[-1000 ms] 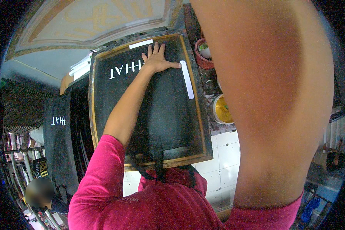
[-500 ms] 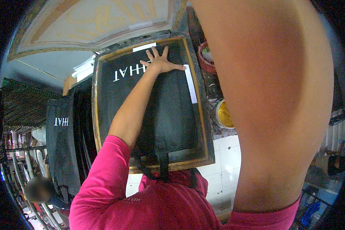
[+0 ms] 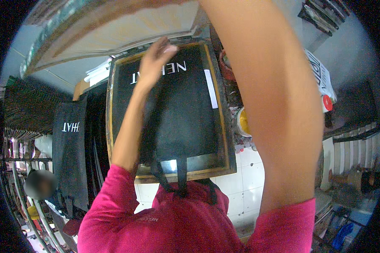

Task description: The person performs a series of screen-printing operations on black tote bags by placing a bag onto a platen, lowering a screen, and using a squeegee to apply gold ink through the stencil multiple times for each bag.

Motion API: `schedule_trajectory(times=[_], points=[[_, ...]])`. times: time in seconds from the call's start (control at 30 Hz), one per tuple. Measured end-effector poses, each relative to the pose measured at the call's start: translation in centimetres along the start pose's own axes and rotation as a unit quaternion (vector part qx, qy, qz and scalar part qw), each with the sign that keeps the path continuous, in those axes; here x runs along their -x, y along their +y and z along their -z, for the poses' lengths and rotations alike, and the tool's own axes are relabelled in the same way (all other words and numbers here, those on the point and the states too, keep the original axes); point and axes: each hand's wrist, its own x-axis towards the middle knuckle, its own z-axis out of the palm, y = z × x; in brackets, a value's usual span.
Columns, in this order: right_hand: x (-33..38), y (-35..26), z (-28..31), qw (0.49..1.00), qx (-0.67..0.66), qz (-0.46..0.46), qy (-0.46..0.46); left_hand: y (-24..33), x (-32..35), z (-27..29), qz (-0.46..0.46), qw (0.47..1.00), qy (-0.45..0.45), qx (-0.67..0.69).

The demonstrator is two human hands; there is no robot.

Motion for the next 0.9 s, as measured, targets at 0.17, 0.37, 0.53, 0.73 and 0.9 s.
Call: schedule_trajectory(times=[0.17,0.37,0.53,0.73,0.9], points=[[8.7,-6.1,-1.9,0.989,-0.033,-0.087,-0.115,7.9,17.2,10.9,-0.059,0.907,0.187,0.372],[26.2,-8.0,-7.4,0.992,-0.074,-0.039,-0.096,5.9,33.0,8.9,0.322,0.884,0.135,0.310],[32.1,-8.5,-14.2,0.988,0.009,0.005,-0.153,2.0,35.9,6.6,0.433,0.822,0.125,0.349],[27.8,-7.7,-10.5,0.947,-0.106,-0.051,-0.298,1.6,35.7,7.9,0.463,0.816,0.072,0.339],[31.3,-9.4,-9.7,0.955,-0.097,-0.006,-0.281,1.5,35.9,7.9,0.456,0.812,0.071,0.358]])
